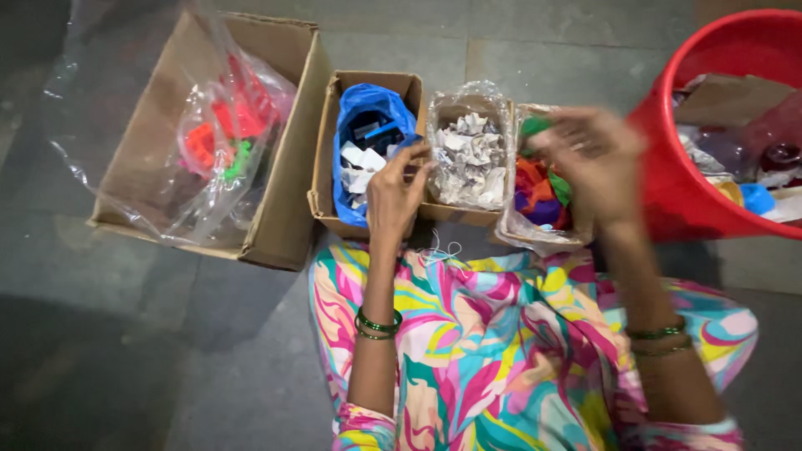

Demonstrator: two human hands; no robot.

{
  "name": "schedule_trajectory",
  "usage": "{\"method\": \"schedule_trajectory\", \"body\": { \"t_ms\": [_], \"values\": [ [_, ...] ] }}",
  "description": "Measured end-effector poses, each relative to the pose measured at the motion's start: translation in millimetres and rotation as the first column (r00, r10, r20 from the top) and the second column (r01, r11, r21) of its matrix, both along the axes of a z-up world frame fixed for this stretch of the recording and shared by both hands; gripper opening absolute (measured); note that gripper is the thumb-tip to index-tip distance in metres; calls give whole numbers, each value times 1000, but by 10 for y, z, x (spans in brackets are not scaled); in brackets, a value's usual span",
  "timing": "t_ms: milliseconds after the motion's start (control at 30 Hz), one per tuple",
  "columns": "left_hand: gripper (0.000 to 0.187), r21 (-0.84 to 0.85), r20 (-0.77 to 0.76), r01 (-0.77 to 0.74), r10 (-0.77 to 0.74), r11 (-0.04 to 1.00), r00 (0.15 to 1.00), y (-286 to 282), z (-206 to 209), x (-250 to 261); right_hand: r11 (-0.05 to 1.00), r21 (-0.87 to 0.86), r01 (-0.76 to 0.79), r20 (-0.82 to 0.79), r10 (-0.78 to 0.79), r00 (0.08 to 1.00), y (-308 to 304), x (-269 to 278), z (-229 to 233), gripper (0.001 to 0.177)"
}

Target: The person sits on the floor and sorts plastic waste by picking items from a red bucket and placing them into several cardboard boxes. The person handles plastic bottle caps, small plastic pieces, and plastic bags, distributing them among the boxes.

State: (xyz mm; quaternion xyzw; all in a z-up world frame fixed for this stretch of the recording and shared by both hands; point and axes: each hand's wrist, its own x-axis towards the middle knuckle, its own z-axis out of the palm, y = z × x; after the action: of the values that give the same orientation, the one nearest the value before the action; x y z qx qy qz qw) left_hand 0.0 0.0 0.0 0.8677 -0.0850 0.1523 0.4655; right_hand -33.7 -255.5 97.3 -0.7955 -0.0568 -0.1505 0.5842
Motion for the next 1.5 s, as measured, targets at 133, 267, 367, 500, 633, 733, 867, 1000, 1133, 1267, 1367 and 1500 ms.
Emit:
{"method": "schedule_trajectory", "body": {
  "t_ms": [133,267,367,500,633,733,867,1000,1133,1267,1367,1500],
  "values": [
    [41,-154,97,197,-184,968,978,83,149,-72,996,-14,-86,-70,85,994,641,45,-504,30],
    [43,-173,13,221,-222,960,975,117,164,-77,995,16,-99,-123,101,987,870,45,-609,28],
    [42,-205,41,206,-202,957,979,101,121,-68,992,-47,-120,-72,116,991,818,26,-542,27],
    [39,-279,128,33,3,960,992,84,141,-134,993,-76,-86,-45,83,996,512,-97,-377,27],
    [35,-589,13,-162,210,791,978,171,277,-234,995,-103,-12,-41,8,999,74,-289,-432,24],
    [32,-621,204,-218,424,753,882,484,470,-379,999,-13,38,-74,-38,996,-242,-408,-645,22],
    [37,-325,325,-659,734,679,596,1367,953,-409,990,115,86,-169,-66,983,-500,-648,-957,20],
    [69,77,491,-679,565,730,663,1810,1468,-332,995,81,53,-146,-41,988,-549,-683,-1005,20],
    [53,18,445,-716,636,697,631,1517,1441,-415,998,-15,61,-187,-63,980,-493,-733,-903,22],
    [21,42,372,-536,484,843,792,909,1049,-322,982,-184,35,-120,-57,991,-492,-747,-591,23],
    [17,42,172,-302,291,952,941,424,669,-246,929,-345,135,50,-125,991,-712,-765,-188,25],
    [24,166,205,-234,199,958,958,145,247,-80,843,-412,345,294,-235,926,-1194,-649,416,17]
  ]
}}
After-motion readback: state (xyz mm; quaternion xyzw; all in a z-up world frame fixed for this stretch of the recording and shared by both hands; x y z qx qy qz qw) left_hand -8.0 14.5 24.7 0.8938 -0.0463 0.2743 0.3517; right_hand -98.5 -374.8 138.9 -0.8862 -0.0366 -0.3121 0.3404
